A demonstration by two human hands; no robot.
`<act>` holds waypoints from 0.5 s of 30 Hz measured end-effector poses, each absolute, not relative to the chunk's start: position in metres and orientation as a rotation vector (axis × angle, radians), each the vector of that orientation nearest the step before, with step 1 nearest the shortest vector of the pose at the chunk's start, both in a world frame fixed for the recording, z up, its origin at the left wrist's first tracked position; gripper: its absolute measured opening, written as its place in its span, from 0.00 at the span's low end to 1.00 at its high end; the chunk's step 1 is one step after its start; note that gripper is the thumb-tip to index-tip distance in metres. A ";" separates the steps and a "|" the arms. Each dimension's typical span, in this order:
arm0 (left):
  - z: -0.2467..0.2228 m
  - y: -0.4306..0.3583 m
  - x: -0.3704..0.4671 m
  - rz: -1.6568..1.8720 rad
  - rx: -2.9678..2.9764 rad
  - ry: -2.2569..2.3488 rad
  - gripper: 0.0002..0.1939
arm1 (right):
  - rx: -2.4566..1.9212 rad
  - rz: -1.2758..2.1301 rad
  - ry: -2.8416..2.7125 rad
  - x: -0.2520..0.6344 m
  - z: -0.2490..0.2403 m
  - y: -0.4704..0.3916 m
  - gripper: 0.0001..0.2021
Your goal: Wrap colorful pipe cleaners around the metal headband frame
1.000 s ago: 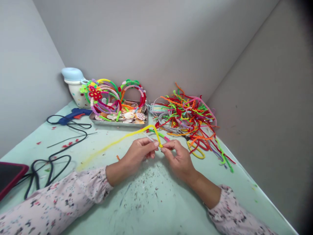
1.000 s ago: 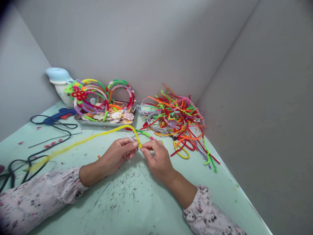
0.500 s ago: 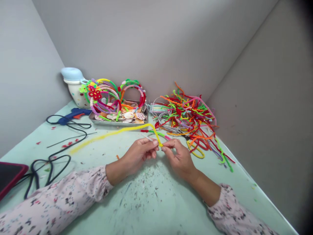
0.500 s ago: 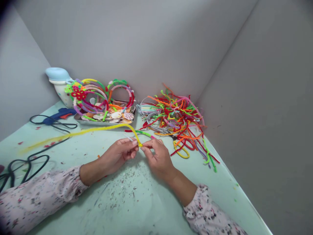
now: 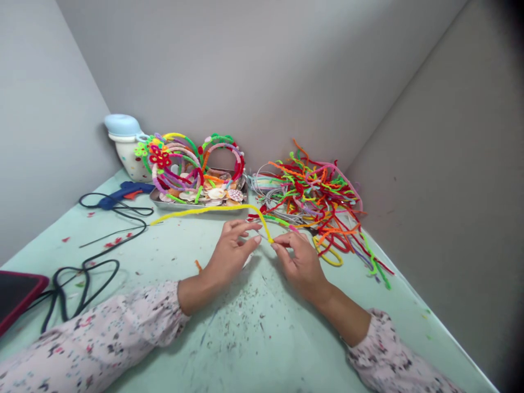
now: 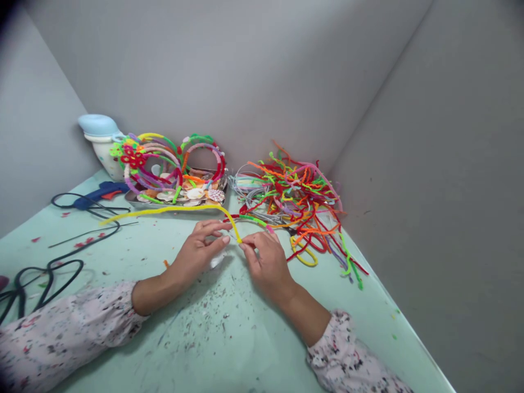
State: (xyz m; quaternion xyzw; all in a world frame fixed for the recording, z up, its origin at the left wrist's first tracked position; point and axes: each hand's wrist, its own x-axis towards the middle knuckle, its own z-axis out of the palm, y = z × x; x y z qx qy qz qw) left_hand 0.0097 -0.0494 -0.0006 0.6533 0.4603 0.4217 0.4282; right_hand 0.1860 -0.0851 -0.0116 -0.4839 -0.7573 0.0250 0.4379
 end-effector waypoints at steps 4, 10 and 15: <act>-0.007 -0.045 0.010 1.089 1.799 1.162 0.10 | -1.191 0.045 -1.935 0.186 -0.013 -0.084 0.02; -0.004 -0.044 0.008 1.050 1.995 1.089 0.08 | -1.178 0.023 -1.983 0.187 -0.014 -0.084 0.02; -0.002 -0.044 0.006 1.042 2.062 0.979 0.06 | -1.156 -0.001 -1.972 0.187 -0.013 -0.084 0.01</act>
